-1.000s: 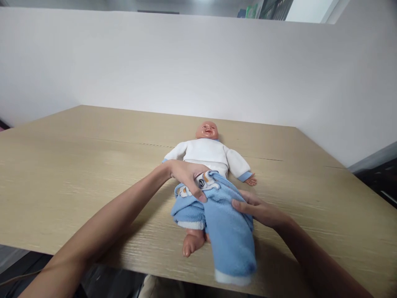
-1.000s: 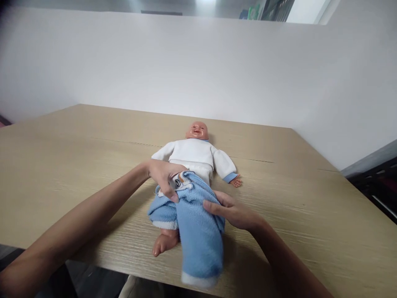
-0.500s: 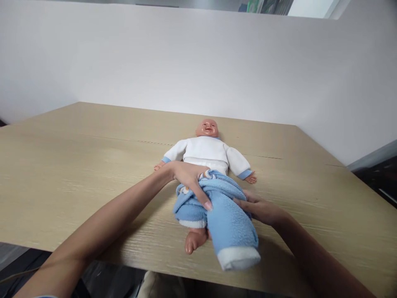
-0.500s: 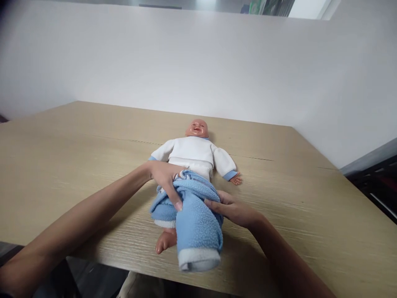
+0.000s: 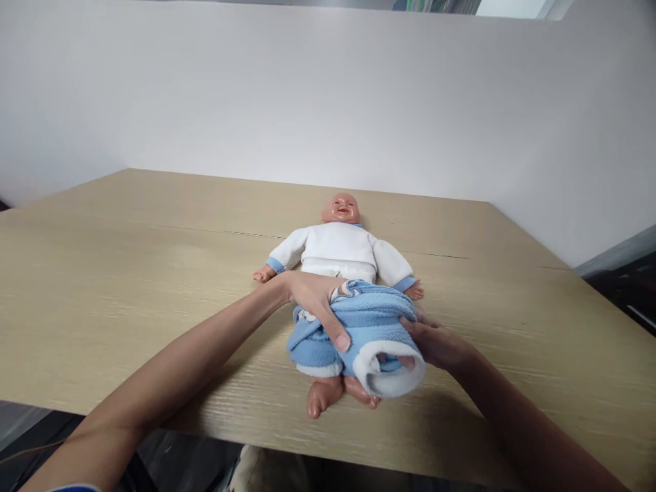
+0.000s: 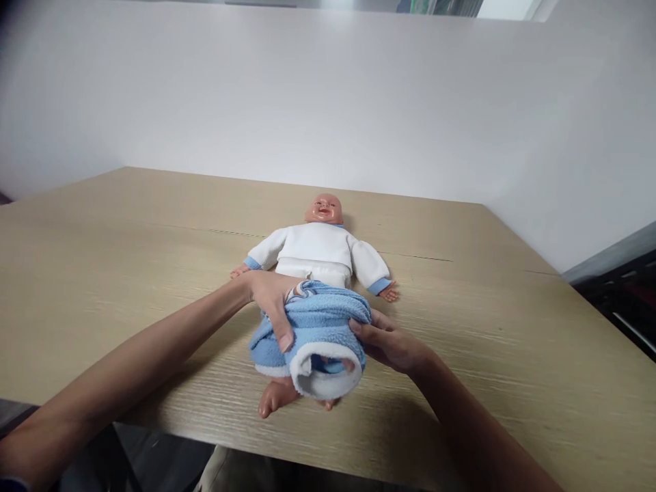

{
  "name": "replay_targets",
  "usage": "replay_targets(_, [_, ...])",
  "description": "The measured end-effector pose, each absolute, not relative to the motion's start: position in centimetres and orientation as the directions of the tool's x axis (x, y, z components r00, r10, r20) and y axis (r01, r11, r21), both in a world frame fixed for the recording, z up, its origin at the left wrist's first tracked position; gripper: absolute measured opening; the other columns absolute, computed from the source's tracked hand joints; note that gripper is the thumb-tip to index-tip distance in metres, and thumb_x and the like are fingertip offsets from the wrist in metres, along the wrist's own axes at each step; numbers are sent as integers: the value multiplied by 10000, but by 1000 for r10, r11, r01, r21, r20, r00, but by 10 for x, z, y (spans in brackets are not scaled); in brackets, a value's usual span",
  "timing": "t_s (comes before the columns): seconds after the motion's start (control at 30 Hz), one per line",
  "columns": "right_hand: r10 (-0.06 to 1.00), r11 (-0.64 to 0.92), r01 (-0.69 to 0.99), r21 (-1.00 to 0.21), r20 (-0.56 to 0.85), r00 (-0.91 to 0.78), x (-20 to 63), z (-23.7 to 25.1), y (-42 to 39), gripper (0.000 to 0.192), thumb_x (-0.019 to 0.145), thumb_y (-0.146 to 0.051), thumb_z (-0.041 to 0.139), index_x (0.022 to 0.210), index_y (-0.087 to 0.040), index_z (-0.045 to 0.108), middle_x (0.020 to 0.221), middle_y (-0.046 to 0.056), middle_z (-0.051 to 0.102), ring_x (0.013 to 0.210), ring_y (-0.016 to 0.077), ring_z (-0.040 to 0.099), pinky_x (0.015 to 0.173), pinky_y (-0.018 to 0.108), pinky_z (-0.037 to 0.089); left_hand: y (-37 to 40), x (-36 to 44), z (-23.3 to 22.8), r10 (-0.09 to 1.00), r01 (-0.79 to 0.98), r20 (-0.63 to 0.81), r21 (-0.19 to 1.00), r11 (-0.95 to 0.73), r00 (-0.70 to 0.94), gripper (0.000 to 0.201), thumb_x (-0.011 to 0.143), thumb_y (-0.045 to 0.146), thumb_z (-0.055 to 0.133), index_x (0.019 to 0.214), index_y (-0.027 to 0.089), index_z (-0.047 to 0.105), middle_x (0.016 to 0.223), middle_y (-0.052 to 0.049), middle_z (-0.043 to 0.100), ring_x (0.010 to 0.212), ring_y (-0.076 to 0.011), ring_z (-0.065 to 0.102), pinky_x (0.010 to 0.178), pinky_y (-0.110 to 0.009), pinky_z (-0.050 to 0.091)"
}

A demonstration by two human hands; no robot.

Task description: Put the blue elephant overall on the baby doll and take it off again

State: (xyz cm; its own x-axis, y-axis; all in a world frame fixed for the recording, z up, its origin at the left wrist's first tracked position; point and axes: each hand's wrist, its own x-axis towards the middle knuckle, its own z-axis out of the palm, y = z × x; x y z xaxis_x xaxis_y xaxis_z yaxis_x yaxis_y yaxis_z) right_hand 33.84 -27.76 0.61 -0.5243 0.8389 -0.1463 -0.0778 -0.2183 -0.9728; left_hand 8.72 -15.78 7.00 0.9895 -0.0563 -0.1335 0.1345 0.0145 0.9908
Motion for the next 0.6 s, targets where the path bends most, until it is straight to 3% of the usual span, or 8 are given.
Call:
replay_targets(0.17, [803,-298,-106,-949,-190,-565,335,12,-277,593,888,-685,795,1207,-186,757,952,61,774,763,173,694,684,267,540,-155,85,63,22,110,-111,994,21,994,839,645,295,1030,1420,222,715,1453,-76,732,1408,-312,651,1223,-394,524])
replay_targets(0.27, [727,-219,-120,-968,-80,-682,339,15,-272,776,740,-696,905,1298,-186,731,1057,78,796,947,248,747,815,315,581,-150,82,51,25,43,-44,997,68,999,945,654,301,1018,1513,184,642,1522,-97,682,1386,-314,665,1181,-376,550])
replay_targets(0.33, [695,-169,-94,-981,-51,-717,340,17,-271,824,685,-591,976,1356,-193,710,1125,80,802,1058,286,751,923,358,585,-146,78,44,44,21,-24,998,67,999,897,701,318,989,1516,182,639,1503,-84,699,1371,-296,675,1184,-357,539])
replay_targets(0.43, [809,-104,-17,-994,-75,-584,333,24,-274,635,806,-447,930,1365,-228,723,1205,66,808,1104,278,758,978,375,589,-145,74,41,130,53,-60,997,56,990,774,781,410,932,1479,203,668,1452,-59,735,1361,-286,681,1168,-355,545])
replay_targets(0.6, [985,25,59,-998,14,-171,307,38,-297,407,973,-519,748,1253,-225,777,1245,75,808,1183,310,740,1052,432,586,-155,83,58,167,69,-49,991,-115,985,709,816,489,899,1451,250,691,1481,-27,713,1400,-284,641,1153,-353,532])
